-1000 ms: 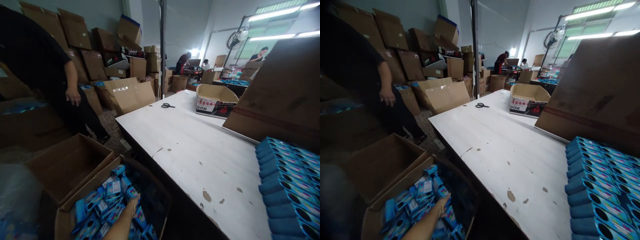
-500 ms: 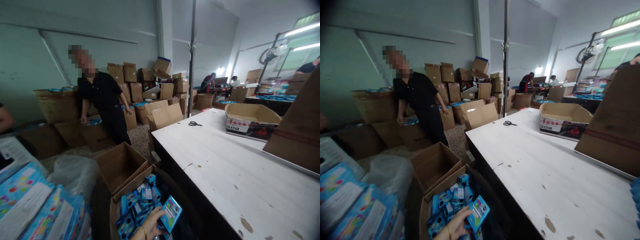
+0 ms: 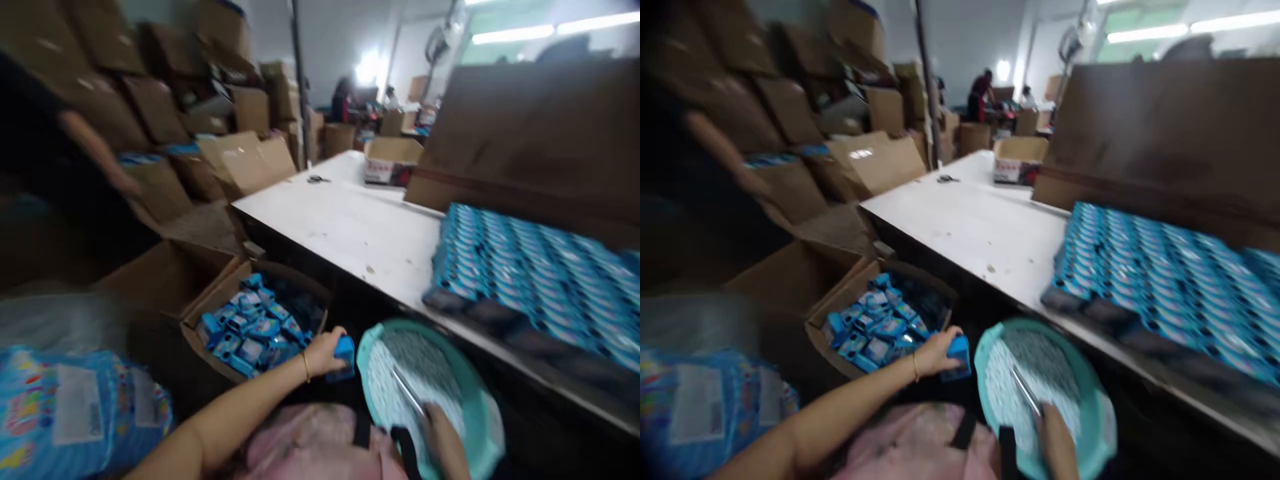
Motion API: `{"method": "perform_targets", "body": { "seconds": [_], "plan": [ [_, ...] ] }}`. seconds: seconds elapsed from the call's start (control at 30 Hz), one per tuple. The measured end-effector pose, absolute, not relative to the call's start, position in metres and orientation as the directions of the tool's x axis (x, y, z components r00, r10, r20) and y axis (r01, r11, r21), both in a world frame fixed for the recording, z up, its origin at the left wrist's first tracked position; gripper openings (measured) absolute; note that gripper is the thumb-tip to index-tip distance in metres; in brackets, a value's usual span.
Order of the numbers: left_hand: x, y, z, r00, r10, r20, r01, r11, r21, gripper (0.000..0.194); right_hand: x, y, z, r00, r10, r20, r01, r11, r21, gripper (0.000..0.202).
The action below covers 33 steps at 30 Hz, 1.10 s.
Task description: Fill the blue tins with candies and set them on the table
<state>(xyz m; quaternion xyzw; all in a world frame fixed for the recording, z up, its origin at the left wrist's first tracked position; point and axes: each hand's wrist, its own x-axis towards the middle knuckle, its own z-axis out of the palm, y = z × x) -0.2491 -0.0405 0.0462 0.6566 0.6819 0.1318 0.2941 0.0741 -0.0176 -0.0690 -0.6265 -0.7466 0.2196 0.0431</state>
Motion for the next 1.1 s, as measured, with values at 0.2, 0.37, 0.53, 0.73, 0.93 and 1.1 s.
{"method": "perform_targets", "body": {
  "seconds": [0.2,0.37,0.53,0.73,0.93,1.1],
  "plan": [
    [-0.246,-0.045,0.04,0.257,0.962,-0.09,0.648,-0.102,0.755,0.063,0.088,-0.024,-0.084,-0.155,0.934,-0.322,0.937,0.036,-0.348,0.035],
    [-0.26,-0.036,0.041,0.193,0.946,-0.262,0.456,0.15,0.877,0.065,0.079,-0.022,-0.075,-0.104,0.932,-0.346,0.916,-0.046,-0.399,0.036],
    [-0.281,-0.017,0.034,0.158,0.805,-0.572,-0.029,0.582,0.812,0.063,0.085,-0.026,-0.077,-0.037,0.939,-0.341,0.658,-0.234,-0.716,0.039],
    [-0.275,-0.013,0.02,0.289,0.664,-0.69,-0.497,0.72,0.485,0.032,0.057,-0.034,-0.055,-0.016,0.906,-0.423,0.117,-0.418,-0.901,0.048],
    [-0.217,-0.011,0.007,0.456,0.514,-0.727,-0.391,0.849,0.356,0.02,0.016,-0.029,0.0,-0.217,0.945,-0.245,-0.084,-0.268,-0.96,0.07],
    [-0.182,0.01,0.014,0.31,0.538,-0.784,-0.234,0.842,0.486,0.02,0.023,-0.013,0.016,-0.306,0.935,-0.177,-0.144,-0.229,-0.963,0.065]
  ]
}}
